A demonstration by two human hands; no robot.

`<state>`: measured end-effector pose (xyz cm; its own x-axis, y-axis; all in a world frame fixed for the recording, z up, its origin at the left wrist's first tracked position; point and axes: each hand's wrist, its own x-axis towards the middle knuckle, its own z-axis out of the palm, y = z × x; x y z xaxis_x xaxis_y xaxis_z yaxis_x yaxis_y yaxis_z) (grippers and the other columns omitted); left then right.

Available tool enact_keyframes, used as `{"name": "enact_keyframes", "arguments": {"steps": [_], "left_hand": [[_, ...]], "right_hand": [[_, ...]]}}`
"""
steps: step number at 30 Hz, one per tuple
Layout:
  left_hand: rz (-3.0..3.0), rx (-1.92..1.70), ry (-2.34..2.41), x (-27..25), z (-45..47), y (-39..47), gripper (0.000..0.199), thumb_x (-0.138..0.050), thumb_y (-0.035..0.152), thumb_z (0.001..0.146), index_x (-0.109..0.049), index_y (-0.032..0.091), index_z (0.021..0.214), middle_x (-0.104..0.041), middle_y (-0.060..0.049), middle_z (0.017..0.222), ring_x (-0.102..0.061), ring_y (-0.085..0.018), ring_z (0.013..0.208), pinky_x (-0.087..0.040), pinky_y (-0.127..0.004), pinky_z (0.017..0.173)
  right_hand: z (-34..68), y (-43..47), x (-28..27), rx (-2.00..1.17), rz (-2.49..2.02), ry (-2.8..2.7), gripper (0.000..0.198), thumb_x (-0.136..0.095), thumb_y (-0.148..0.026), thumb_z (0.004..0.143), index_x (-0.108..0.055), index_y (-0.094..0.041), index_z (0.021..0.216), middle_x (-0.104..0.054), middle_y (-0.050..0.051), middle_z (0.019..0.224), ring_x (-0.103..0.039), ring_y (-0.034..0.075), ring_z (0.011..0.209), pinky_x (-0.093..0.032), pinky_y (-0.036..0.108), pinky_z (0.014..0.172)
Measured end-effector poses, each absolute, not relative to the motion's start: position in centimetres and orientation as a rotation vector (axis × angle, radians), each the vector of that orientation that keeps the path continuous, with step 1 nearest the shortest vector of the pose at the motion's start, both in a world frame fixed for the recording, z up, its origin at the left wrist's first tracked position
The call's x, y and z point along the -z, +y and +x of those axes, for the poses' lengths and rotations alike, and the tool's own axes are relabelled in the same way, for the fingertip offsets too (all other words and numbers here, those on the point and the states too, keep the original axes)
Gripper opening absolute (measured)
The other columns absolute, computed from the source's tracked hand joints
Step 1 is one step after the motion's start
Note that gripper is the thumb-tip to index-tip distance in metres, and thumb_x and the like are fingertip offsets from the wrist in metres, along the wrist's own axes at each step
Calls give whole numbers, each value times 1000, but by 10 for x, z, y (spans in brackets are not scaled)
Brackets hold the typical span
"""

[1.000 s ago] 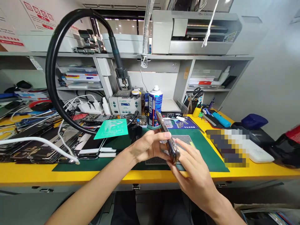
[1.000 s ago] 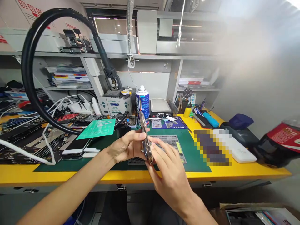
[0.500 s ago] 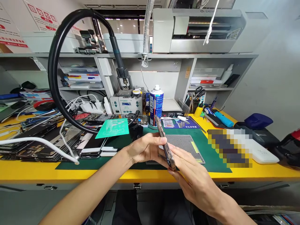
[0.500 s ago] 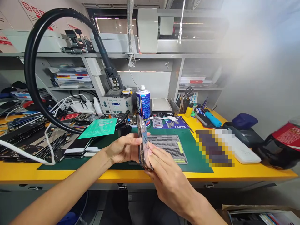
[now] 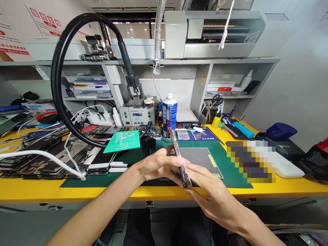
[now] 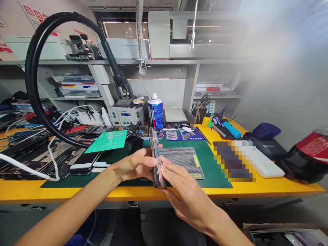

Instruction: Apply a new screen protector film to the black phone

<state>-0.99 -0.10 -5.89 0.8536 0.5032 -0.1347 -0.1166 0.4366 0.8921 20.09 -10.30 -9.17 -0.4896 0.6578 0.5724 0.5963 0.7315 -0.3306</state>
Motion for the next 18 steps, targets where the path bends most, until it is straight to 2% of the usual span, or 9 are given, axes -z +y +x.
{"name": "enact_keyframes", "arguments": {"steps": [6,11,15,18], "left_hand": [[1122,-443,476,52,-6,-5,65,-88,23,71,-53,24,125,-65,-8,119,-73,-28,96,-64,-50,76],[1162,-495,498,51,4,-6,68,-90,28,69,-50,25,123,-62,-9,122,-74,-26,89,-64,-46,72],[1215,-521,501,52,12,-9,68,-91,31,69,-51,24,123,-64,-10,120,-73,-26,93,-64,-40,70],[1247,-538,501,53,16,-11,73,-91,31,69,-48,25,129,-64,-10,122,-71,-27,99,-64,-37,69]], "right_hand": [[200,-106,90,-59,-982,-2215,51,-50,-3,90,-56,-19,138,-63,14,142,-56,25,137,-54,39,109],[191,-108,102,-29,-1138,-2019,54,-51,-6,84,-54,-23,135,-73,9,123,-71,24,114,-62,37,94],[181,-111,115,-6,-1226,-1833,66,-51,-5,82,-47,-26,145,-71,7,131,-72,25,113,-62,36,91],[175,-114,118,-100,-1270,-1697,65,-51,-6,84,-47,-27,146,-70,4,132,-73,23,111,-62,31,90]]}}
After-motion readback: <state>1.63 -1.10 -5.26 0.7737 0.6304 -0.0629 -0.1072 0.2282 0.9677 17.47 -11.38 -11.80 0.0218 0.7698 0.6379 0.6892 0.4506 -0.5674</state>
